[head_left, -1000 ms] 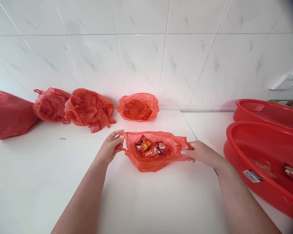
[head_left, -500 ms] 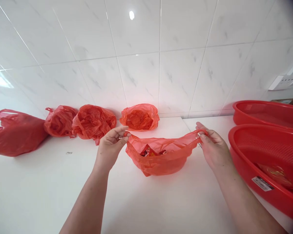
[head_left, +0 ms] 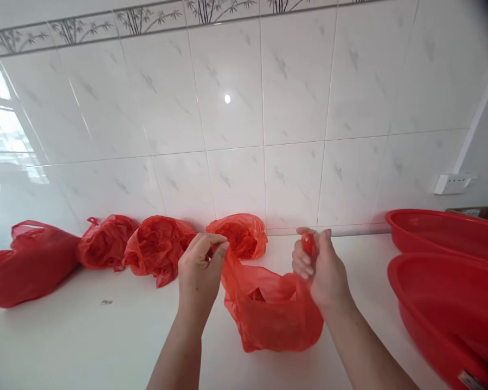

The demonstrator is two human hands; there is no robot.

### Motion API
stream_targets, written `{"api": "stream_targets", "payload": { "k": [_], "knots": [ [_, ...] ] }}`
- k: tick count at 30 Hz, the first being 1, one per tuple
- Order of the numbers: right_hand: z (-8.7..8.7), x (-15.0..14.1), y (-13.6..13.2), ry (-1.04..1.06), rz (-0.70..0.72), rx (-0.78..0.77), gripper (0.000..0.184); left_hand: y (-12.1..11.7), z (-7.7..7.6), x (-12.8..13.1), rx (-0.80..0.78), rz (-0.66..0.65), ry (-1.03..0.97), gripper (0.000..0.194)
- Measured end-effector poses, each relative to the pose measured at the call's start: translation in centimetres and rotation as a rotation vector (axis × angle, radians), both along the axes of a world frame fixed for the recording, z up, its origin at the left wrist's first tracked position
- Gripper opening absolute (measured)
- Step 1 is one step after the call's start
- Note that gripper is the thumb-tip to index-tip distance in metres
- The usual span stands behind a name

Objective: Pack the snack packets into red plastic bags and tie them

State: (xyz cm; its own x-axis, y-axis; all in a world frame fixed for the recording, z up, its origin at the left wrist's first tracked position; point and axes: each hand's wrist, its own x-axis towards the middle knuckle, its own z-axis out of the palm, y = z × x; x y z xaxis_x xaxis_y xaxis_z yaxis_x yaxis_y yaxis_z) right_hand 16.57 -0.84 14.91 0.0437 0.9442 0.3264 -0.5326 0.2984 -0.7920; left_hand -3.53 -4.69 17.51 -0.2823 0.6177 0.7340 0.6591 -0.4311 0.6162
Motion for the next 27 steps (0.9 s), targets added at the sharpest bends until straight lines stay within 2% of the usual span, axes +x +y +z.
{"api": "stream_targets", "payload": {
  "k": [4,7,9,11,14,17,21,27],
  "knots": [
    [0.7,-1.3,-2.7,-0.365,0.108,0.026,0.043,-0.5,-0.1,0.4,-0.159,-0.19,-0.096,0.01],
    [0.9,-2.2,-3.7,-0.61,0.307,0.049,0.051,-0.8,-0.3,0.9,-0.252,-0.33,-0.147,0.011],
    [0.7,-2.7,-3.8,-0.668,0.402,0.084,0.042,-0.9,-0.4,1.3,-0.307,-0.438,-0.156,0.01],
    [0.2,-3.1,-3.3,-0.671,0.382,0.093,0.03,-1.1,-0.5,1.7,-0.348,-0.509,-0.131,0.012],
    [-0.5,-3.3,-2.4,-0.654,0.236,0.035,0.039,-1.3,-0.5,2.1,-0.316,-0.455,0.026,0.01],
    [-0.8,-3.1,-1.8,-0.622,0.177,-0.014,0.044,-1.4,-0.4,2.4,-0.317,-0.414,0.209,0.009],
    [-0.9,-2.7,-1.6,-0.593,0.203,0.004,0.044,-1.0,-0.7,2.5,-0.381,-0.453,0.284,0.009],
    [-0.2,-1.4,-1.5,-0.588,0.363,0.082,0.04,-0.1,-1.2,2.0,-0.402,-0.287,0.305,0.022]
  ]
}}
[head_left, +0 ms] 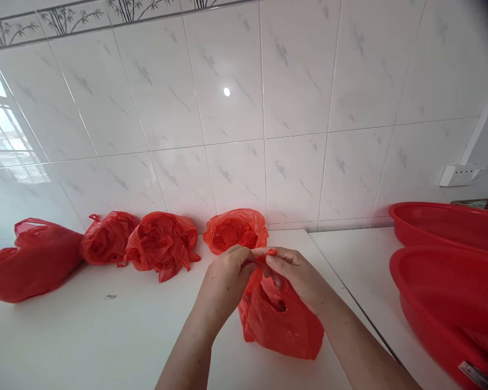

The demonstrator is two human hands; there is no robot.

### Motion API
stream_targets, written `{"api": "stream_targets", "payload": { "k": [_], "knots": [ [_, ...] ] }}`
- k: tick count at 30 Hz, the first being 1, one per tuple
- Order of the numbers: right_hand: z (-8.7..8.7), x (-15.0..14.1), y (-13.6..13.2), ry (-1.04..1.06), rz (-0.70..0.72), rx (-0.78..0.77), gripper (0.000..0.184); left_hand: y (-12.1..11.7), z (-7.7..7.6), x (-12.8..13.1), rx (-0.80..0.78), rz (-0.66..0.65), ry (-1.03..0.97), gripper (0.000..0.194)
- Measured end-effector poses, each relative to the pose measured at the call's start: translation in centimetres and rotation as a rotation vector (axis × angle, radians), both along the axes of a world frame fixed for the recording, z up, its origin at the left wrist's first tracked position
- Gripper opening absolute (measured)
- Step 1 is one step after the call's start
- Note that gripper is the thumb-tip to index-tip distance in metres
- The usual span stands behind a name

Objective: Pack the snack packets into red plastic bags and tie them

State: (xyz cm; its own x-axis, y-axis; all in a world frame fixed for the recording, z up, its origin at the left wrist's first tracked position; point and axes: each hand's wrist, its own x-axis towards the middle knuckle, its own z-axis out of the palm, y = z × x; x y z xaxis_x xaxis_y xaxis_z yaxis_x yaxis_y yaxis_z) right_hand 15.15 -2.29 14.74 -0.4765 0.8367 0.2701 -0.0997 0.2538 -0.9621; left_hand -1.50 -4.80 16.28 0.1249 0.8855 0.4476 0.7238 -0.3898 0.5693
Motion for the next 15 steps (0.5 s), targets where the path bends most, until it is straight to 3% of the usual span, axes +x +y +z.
{"api": "stream_targets", "payload": {
  "k": [4,6,12,15],
  "knots": [
    [0.1,0.5,0.0,-0.087,0.011,0.072,0.044,0.1,0.1,-0.4,0.018,0.034,0.081,0.024],
    [-0.1,0.4,0.2,-0.166,-0.029,0.097,0.032,0.0,0.2,-0.4,0.011,0.04,0.117,0.023],
    [-1.4,-0.4,1.1,-0.406,-0.373,0.245,0.021,-0.2,0.1,-0.1,-0.026,0.04,0.24,0.022],
    [-1.5,-0.4,1.3,-0.383,-0.318,0.191,0.024,-0.1,-0.1,0.0,-0.026,0.054,0.285,0.023]
  ]
}}
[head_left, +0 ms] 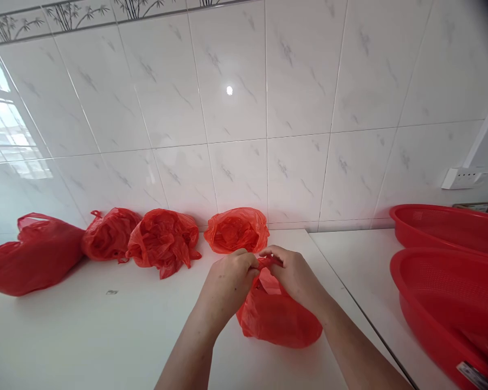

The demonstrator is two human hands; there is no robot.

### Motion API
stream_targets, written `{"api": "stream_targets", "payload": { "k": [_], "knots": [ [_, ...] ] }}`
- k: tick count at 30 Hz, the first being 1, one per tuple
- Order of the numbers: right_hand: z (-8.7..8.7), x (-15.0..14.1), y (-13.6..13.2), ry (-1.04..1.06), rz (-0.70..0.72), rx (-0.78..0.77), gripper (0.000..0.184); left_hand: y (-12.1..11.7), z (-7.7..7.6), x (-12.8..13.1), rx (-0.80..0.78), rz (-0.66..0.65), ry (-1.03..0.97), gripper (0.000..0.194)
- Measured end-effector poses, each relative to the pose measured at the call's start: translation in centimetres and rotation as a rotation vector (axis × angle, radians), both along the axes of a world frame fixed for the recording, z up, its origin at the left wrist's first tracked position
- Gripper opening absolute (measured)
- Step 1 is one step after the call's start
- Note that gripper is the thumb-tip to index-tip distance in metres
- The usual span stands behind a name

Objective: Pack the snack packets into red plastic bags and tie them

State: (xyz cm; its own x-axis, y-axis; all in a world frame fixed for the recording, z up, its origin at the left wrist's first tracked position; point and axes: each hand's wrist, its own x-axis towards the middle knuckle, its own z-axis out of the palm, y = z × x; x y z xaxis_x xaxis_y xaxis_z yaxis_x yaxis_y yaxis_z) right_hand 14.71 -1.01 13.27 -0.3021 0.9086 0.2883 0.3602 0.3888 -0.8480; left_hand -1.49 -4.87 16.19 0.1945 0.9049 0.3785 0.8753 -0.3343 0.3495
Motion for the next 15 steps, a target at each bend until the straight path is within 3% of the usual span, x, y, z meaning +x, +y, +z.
{"api": "stream_targets", "payload": {
  "k": [4,8,11,15],
  "knots": [
    [0.6,0.2,-0.2,0.158,0.127,-0.125,0.029,0.4,-0.2,-0.1,0.004,0.012,0.022,0.023],
    [0.3,0.3,0.5,0.229,0.084,-0.18,0.028,0.2,-0.3,-0.2,-0.04,-0.043,0.012,0.022],
    [-1.6,0.8,2.7,0.179,-0.052,-0.194,0.026,-0.2,-0.6,-0.3,-0.123,-0.121,0.016,0.02],
    [-6.2,2.4,6.8,0.103,-0.327,-0.199,0.03,-0.5,-0.9,-0.3,-0.184,-0.158,0.07,0.02]
  ]
}}
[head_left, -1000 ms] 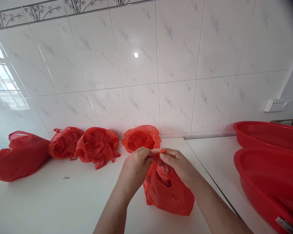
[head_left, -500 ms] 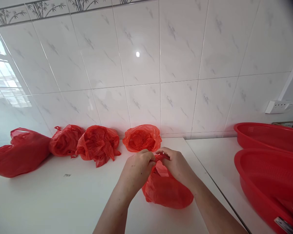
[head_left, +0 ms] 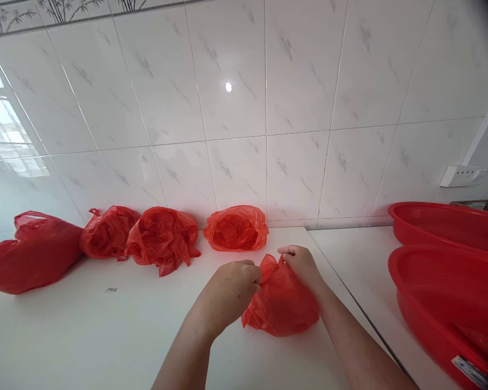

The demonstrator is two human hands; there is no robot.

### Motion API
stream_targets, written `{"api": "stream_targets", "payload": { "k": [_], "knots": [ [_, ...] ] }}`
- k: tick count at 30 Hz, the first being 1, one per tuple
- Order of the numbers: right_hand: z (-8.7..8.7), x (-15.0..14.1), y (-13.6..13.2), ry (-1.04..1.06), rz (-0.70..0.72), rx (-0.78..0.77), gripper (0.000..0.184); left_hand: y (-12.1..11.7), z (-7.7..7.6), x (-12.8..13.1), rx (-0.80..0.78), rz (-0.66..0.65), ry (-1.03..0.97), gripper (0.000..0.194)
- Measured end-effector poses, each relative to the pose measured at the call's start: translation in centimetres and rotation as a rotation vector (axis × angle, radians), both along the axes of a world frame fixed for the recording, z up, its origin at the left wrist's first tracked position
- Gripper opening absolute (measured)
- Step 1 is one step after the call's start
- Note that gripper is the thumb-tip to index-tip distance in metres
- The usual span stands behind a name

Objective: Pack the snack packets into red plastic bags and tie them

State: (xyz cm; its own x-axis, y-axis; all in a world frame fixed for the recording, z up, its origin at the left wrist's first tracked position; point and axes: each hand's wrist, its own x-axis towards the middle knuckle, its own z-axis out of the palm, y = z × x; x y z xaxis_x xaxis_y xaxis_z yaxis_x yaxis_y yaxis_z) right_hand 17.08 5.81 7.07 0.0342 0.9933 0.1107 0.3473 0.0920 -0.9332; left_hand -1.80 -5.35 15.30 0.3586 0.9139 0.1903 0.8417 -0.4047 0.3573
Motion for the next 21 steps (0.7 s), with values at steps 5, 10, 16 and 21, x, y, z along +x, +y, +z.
{"api": "stream_targets", "payload": {
  "k": [5,10,16,21],
  "knots": [
    [-5.1,2.2,3.3,0.011,-0.097,-0.106,0.027,-0.1,0.0,0.4,-0.008,-0.074,0.057,0.02],
    [-6.7,3.3,3.7,0.09,-0.067,-0.085,0.026,0.3,0.2,0.6,-0.08,-0.057,-0.092,0.019],
    [-6.5,3.1,2.3,0.318,0.052,-0.048,0.055,3.6,-2.1,-1.4,-0.367,-0.248,-0.529,0.07],
    [-4.5,2.9,0.2,0.536,0.501,-0.176,0.076,5.6,-8.2,-1.1,-0.413,-0.007,-0.354,0.126]
  ]
}}
